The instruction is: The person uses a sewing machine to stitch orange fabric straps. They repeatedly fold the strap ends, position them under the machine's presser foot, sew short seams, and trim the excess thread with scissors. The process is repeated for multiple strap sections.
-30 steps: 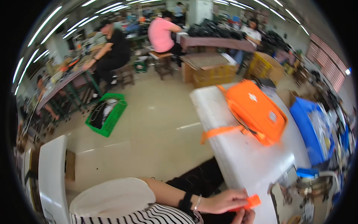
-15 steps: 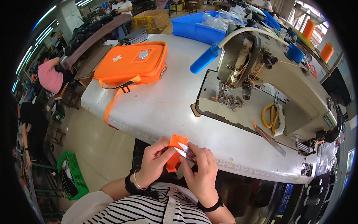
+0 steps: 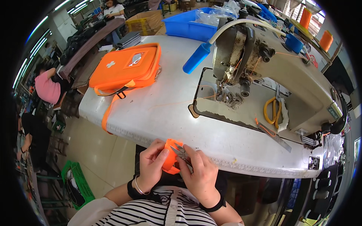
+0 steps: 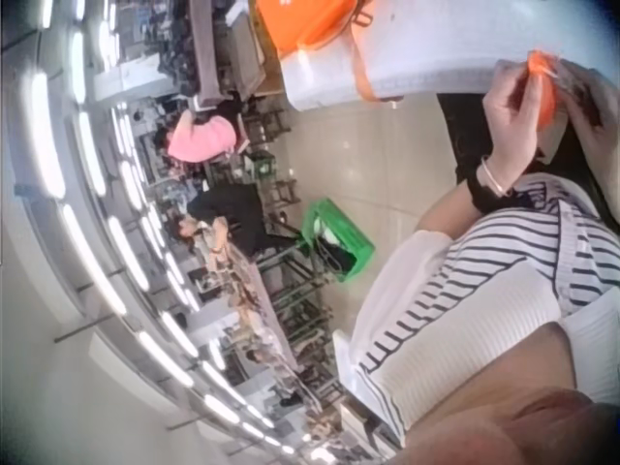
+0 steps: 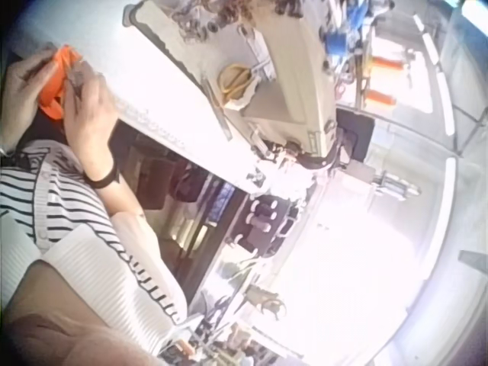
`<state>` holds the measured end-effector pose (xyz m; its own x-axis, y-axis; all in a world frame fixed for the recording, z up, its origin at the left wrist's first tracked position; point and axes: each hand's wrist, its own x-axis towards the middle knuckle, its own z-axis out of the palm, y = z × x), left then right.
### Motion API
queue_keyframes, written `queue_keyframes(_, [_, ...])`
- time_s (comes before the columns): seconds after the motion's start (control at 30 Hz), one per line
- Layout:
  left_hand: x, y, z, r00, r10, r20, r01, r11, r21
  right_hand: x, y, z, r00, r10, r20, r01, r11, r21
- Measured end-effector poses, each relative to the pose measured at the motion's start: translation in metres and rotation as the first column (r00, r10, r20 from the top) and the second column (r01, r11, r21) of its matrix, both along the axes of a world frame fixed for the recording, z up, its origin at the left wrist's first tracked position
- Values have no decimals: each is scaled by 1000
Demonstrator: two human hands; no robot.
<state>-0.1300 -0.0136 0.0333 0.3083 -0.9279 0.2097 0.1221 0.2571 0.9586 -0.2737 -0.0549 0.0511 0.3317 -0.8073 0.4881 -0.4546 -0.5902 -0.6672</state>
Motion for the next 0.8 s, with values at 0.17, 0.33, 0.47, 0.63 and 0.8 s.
queue_keyframes(0.17, [1, -1, 1, 995, 21, 98, -23, 1000, 21, 0, 1, -2, 1000, 3, -14, -4, 999, -34])
queue_keyframes(0.33, [1, 0, 1, 993, 45, 113, -47, 999, 10, 2, 2, -3, 1000, -9, -14, 9, 999, -42])
queue_keyframes(0.47, [2, 0, 4, 990, 54, 133, -55, 998, 7, 3, 2, -3, 1000, -10, -13, 9, 998, -56])
queue_keyframes(0.63, [3, 0, 2, 988, 56, 142, -58, 998, 12, 2, 1, -4, 999, -13, -43, 9, 994, -105])
queue_keyframes(0.8, [3, -1, 2, 982, 64, 179, -68, 998, 18, 3, 2, 0, 999, -21, -42, 18, 996, -82])
